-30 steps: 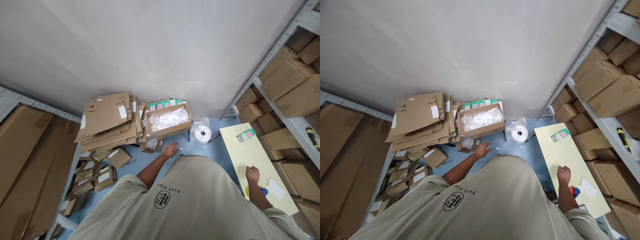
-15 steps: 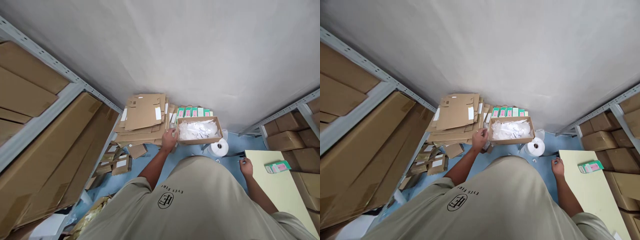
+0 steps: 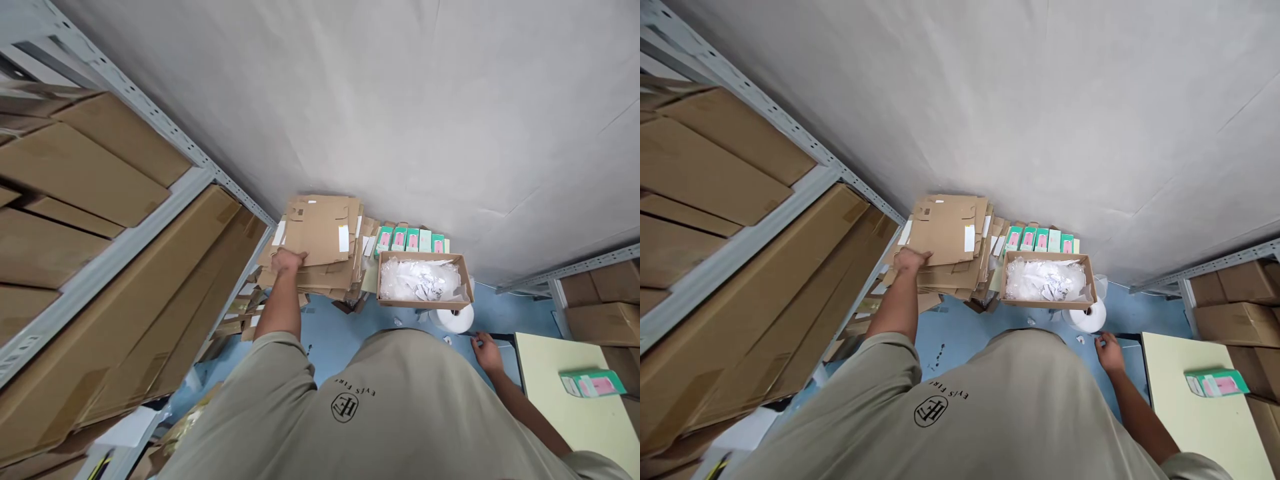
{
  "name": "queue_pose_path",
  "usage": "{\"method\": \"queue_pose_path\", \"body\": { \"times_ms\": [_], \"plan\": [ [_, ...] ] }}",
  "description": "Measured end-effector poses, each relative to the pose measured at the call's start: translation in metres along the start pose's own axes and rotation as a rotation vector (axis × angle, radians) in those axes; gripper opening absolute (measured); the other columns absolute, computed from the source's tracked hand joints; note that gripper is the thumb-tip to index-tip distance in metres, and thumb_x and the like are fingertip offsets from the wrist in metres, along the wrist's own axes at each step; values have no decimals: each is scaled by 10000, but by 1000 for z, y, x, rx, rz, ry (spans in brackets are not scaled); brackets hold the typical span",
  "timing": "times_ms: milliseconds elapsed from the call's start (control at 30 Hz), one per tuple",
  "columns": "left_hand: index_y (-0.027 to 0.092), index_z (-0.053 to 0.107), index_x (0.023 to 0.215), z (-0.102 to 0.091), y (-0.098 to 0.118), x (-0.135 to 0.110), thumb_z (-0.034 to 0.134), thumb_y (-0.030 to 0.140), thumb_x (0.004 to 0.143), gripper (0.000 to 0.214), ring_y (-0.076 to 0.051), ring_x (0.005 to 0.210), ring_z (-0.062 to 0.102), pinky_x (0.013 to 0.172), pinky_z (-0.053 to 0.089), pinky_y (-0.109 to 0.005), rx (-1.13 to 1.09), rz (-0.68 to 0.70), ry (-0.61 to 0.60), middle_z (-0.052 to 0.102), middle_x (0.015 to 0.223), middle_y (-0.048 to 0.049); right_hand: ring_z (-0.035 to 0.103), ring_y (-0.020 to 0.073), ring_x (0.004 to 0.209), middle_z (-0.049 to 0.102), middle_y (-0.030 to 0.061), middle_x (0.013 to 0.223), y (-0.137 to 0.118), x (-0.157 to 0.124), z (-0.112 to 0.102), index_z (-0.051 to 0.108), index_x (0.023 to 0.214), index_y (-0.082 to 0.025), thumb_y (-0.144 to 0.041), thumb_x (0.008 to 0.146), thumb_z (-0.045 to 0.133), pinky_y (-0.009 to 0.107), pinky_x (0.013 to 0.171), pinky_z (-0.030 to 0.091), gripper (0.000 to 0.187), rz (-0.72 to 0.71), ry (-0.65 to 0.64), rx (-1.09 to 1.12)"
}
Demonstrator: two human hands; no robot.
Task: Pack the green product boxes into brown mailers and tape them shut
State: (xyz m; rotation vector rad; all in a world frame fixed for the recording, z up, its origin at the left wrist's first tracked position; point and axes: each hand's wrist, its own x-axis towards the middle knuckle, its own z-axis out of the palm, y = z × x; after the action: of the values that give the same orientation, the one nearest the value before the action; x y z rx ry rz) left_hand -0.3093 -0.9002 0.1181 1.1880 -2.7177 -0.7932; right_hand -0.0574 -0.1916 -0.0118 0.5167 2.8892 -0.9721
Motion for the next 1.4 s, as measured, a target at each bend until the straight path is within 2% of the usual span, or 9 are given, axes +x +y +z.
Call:
{"method": "queue_pose_path", "body": {
  "times_ms": [133,267,433,567,700,833,933,1200,1400],
  "plan": [
    [186,630,961,3,-2,-3,960,537,764,521,-401,1191,717,1055,592,-619,-126,-89,162,764,1077,-203,812,454,1083,813,137,1000,-17,-10,-1,592,625,-354,-632,732,590,610,1029,658,298,19,-30,-21],
    [219,608,848,5,-5,1,855,290,759,272,-356,1075,711,998,582,-550,-141,-58,203,726,945,-115,831,431,937,831,112,993,-31,-19,-5,590,607,-367,-610,695,586,599,963,685,259,49,-70,8],
    [252,545,825,1,-2,12,758,262,790,216,-273,867,676,916,571,-433,-233,-40,190,628,797,-24,831,449,877,839,96,907,-26,-25,-7,627,633,-388,-640,663,574,604,967,673,260,115,-69,27],
    [252,532,892,-12,9,14,701,321,839,191,-186,702,572,769,530,-311,-467,120,252,549,733,43,833,454,857,835,78,852,-11,-31,-4,649,645,-401,-665,670,561,604,929,668,279,175,-36,35],
    [256,472,908,-33,42,-3,736,404,884,304,-151,692,550,716,497,-267,-752,377,309,559,770,40,824,430,778,798,75,731,0,-33,-8,679,684,-365,-690,670,583,587,849,670,339,242,13,69],
    [254,448,904,-53,96,-44,821,484,884,439,-132,745,534,758,494,-257,-881,550,422,514,821,47,809,377,740,820,138,818,-9,-17,-22,723,937,-248,-820,675,653,556,791,677,633,337,311,236],
    [252,466,903,-55,139,-86,835,511,891,451,-144,785,561,777,520,-270,-956,668,410,524,845,34,812,315,780,838,141,977,-38,2,-36,678,1258,-198,-861,695,756,493,788,688,874,311,463,484],
    [230,604,933,-12,213,-213,753,580,952,381,-182,791,704,772,580,-296,-907,1052,-17,699,845,-14,828,260,971,809,114,1319,-132,0,-108,433,1608,-331,-711,879,837,434,825,715,916,-4,451,902],
    [234,701,937,29,233,-326,711,481,1034,265,-188,750,751,726,601,-296,-851,1402,-276,780,826,-24,731,319,1355,584,110,1706,-111,-60,-161,408,1651,-433,-717,931,793,425,876,717,864,-6,472,1079]
  ]
}}
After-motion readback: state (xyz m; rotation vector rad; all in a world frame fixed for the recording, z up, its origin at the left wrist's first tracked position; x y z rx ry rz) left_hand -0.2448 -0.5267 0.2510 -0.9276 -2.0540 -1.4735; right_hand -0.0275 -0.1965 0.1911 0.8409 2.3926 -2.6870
